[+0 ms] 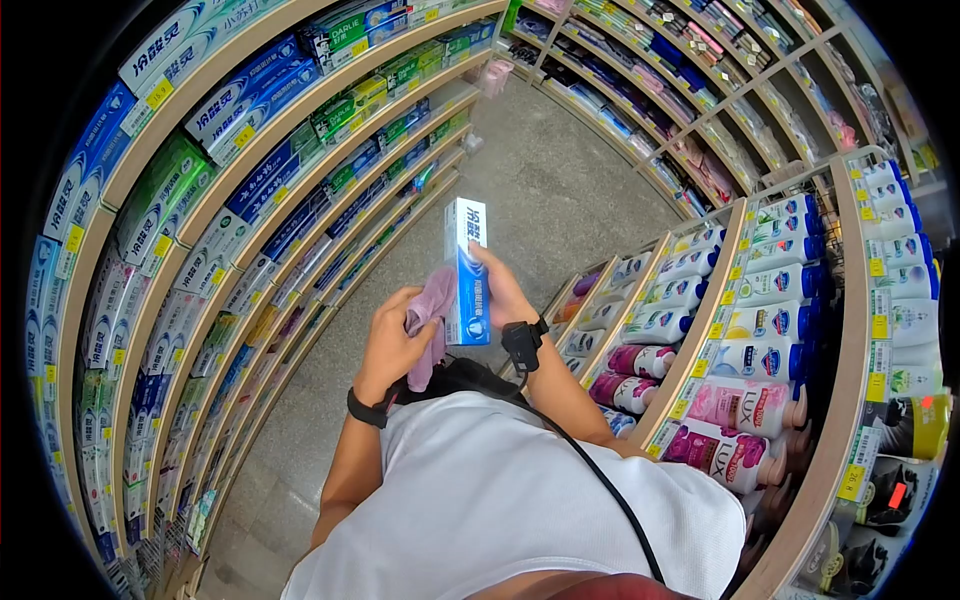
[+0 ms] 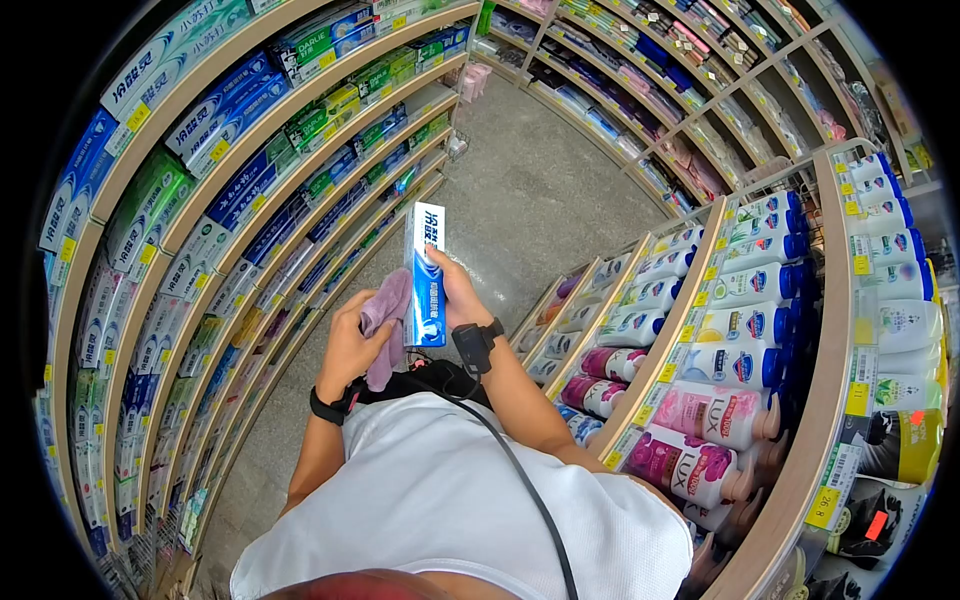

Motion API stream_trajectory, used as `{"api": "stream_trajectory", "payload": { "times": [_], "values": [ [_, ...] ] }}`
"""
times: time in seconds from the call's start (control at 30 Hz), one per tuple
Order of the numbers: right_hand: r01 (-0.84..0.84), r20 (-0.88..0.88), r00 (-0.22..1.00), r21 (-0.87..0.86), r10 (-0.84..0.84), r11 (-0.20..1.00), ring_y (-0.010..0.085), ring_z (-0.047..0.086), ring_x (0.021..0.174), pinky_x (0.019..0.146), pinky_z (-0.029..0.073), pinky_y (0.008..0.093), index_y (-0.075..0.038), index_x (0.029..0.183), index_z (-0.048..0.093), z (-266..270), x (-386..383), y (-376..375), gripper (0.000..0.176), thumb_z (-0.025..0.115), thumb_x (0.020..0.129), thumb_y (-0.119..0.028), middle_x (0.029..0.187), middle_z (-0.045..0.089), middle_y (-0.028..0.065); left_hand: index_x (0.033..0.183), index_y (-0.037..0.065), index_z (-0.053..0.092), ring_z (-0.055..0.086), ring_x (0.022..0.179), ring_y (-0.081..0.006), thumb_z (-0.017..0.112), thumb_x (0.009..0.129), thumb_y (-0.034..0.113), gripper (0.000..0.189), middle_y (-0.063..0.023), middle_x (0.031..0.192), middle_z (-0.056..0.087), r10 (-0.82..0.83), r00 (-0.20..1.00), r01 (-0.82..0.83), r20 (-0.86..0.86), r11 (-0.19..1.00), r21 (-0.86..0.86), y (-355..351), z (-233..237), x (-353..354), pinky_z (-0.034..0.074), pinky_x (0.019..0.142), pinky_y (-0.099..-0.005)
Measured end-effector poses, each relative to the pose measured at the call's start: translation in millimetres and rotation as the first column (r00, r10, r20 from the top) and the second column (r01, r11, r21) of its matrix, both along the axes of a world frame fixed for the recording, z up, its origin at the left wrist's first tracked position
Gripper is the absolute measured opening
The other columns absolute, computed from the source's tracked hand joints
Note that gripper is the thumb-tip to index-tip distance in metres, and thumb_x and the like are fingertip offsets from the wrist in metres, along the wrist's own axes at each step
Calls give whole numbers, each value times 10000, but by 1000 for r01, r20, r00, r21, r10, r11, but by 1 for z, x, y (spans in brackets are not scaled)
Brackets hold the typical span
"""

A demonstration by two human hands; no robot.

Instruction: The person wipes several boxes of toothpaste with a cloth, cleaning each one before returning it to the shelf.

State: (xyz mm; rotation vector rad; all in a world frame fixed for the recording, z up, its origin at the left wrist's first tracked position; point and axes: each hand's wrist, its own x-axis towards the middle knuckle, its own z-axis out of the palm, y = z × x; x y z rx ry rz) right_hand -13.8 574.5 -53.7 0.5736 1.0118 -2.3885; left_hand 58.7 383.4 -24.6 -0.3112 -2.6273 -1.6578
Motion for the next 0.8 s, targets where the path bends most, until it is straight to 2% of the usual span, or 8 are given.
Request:
{"api": "stream_trajectory", "payload": {
  "times": [0.8],
  "values": [
    [1,-3,1000,-12,-1,1000,117,652,734,672,552,285,-69,1103,638,-10,-2,2,321,661,953,-352,903,678,21,1084,-78,648,648,1016,-396,725,795,90,343,-216,1095,665,-9,1000,9,-2,1000,-3,0,3,-1,502,895,-401]
  ]
}}
